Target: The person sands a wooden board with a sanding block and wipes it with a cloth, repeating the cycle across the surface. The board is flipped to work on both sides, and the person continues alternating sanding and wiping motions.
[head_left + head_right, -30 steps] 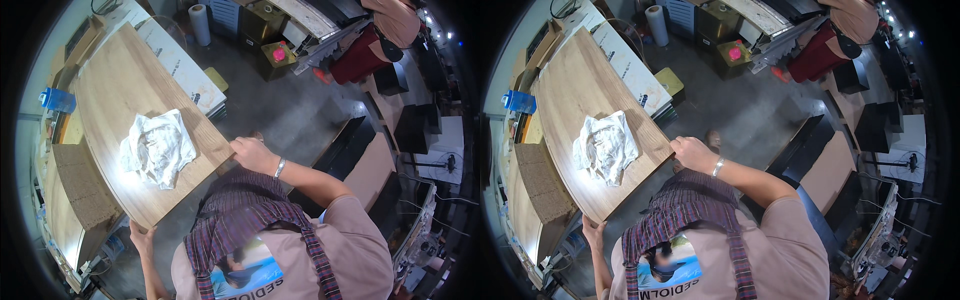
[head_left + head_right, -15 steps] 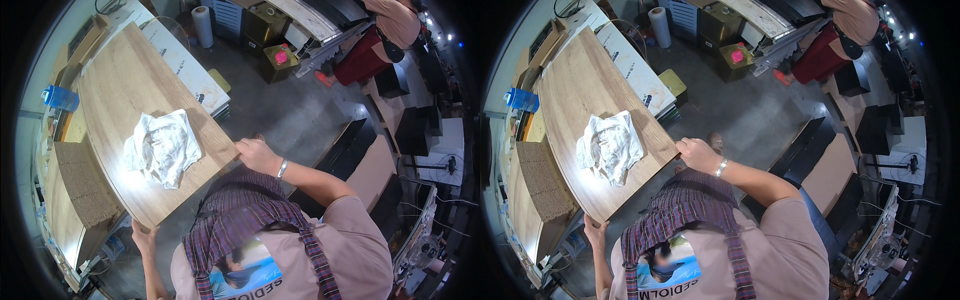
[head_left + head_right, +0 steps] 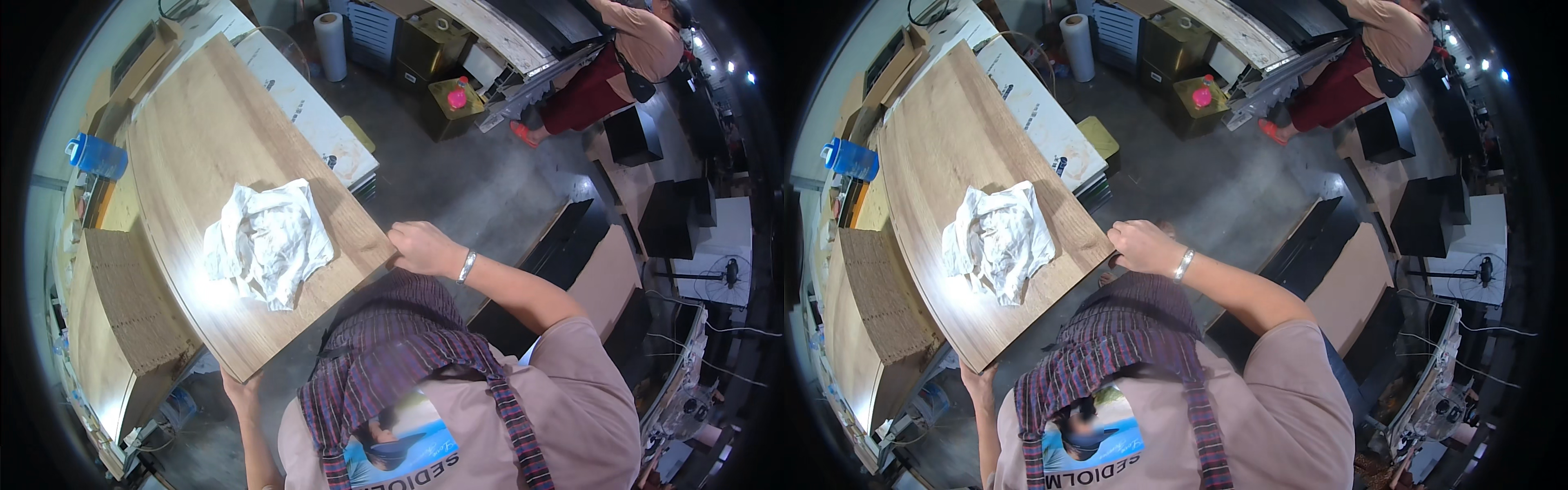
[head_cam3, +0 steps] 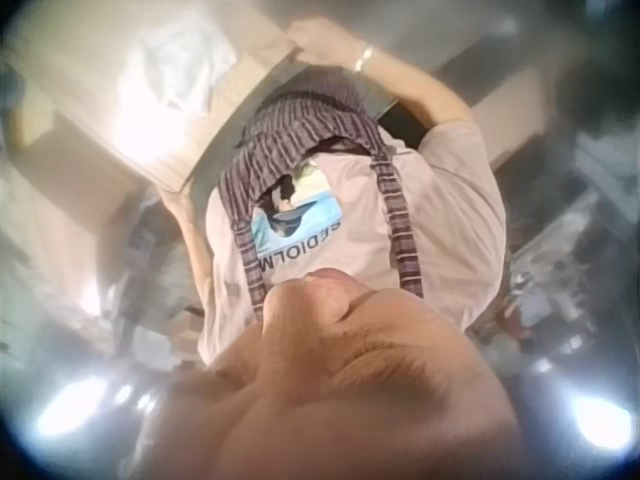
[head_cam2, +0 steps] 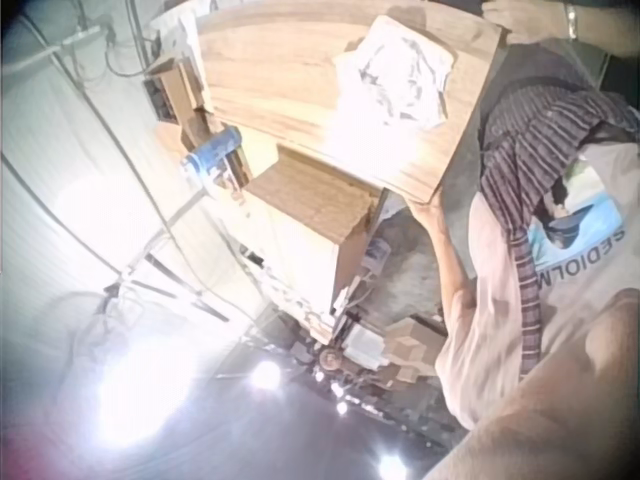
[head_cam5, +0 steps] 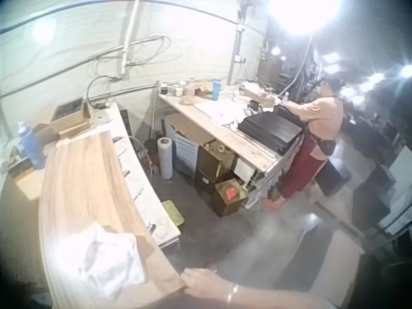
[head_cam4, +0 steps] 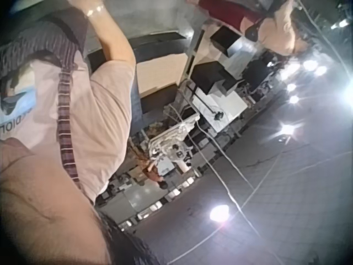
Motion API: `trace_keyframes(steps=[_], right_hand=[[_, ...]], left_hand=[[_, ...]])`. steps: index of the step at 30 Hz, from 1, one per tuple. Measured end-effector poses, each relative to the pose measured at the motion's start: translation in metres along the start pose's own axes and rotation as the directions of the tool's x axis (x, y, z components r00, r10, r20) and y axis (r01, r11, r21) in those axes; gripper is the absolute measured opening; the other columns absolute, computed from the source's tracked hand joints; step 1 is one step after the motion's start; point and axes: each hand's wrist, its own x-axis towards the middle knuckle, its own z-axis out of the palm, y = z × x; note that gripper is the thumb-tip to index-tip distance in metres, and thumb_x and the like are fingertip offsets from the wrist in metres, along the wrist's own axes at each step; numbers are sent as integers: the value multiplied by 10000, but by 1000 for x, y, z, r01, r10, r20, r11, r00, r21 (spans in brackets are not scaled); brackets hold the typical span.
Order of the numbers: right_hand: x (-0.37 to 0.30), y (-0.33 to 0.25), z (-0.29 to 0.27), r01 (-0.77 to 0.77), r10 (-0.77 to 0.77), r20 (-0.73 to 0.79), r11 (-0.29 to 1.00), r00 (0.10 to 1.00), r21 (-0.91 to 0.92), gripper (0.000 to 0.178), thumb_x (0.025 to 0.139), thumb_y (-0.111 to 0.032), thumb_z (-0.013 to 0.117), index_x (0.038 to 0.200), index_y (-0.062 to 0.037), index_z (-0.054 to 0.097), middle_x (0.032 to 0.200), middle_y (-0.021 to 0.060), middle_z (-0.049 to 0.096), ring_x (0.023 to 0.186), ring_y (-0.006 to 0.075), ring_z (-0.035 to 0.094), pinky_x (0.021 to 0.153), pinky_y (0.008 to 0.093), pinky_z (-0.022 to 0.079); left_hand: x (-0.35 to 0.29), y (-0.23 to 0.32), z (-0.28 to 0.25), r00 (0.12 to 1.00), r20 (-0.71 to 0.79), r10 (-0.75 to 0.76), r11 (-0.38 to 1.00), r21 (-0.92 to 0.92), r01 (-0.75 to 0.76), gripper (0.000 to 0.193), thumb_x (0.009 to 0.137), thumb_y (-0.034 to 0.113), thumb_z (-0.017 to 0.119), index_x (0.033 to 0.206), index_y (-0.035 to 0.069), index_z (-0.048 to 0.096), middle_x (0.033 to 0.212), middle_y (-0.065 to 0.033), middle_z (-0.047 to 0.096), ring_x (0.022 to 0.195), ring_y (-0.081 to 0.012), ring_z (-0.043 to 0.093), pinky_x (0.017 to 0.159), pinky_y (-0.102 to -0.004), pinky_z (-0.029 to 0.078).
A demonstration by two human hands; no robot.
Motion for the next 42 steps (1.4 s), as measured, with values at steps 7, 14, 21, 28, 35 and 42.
trace_keyframes(steps=[7, 14, 21, 28, 35, 42], right_hand=[[0, 2, 5, -28, 35, 72, 996, 997, -90, 270, 721, -172, 756, 805, 8, 573, 801, 166, 618, 799, 349, 646, 721, 434, 526], [-6, 6, 13, -33, 39, 70, 995, 997, -95, 182, 725, -124, 696, 801, 1, 588, 793, 164, 639, 781, 330, 660, 719, 422, 532], [-8, 6, 14, -49, 52, 44, 996, 998, -74, 133, 709, -81, 654, 791, -2, 584, 777, 161, 626, 775, 329, 654, 718, 418, 530], [-4, 2, 14, -105, 106, 40, 994, 994, -15, 142, 713, -79, 661, 796, 10, 588, 798, 172, 632, 799, 354, 652, 748, 436, 532], [-3, -16, 1, -246, 247, 140, 969, 959, -24, 155, 789, -135, 647, 825, 15, 630, 873, 201, 670, 852, 374, 667, 784, 453, 536], [-5, -2, 6, -137, 147, 97, 986, 984, -100, 142, 817, -149, 610, 800, -23, 672, 836, 167, 704, 791, 344, 699, 722, 442, 563]], left_hand=[[0, 8, -1, 995, -34, 95, 954, 290, -81, 682, 694, 24, 814, 1304, -30, 514, 1106, -178, 687, 1021, -261, 673, 914, -352, 510], [-1, 22, 0, 998, -46, 33, 937, 349, -15, 636, 720, 101, 832, 1267, -42, 540, 1034, -205, 705, 973, -312, 692, 871, -370, 519], [-3, 10, 3, 990, -84, 111, 937, 340, -77, 578, 755, 116, 826, 1241, -44, 556, 1025, -204, 711, 953, -311, 699, 852, -363, 524], [0, 14, -8, 998, 7, 60, 933, 355, -59, 573, 754, 78, 813, 1255, -36, 562, 1043, -208, 716, 980, -325, 700, 868, -372, 524], [36, 72, -66, 977, 49, 208, 749, 634, -191, 483, 807, -77, 665, 1285, -39, 608, 1220, -240, 661, 1142, -384, 629, 984, -446, 476], [82, 186, 60, 787, 110, 607, 656, 490, -574, 793, 839, -20, 671, 1548, 73, 328, 1607, -153, 317, 1471, -336, 315, 1200, -445, 278]])
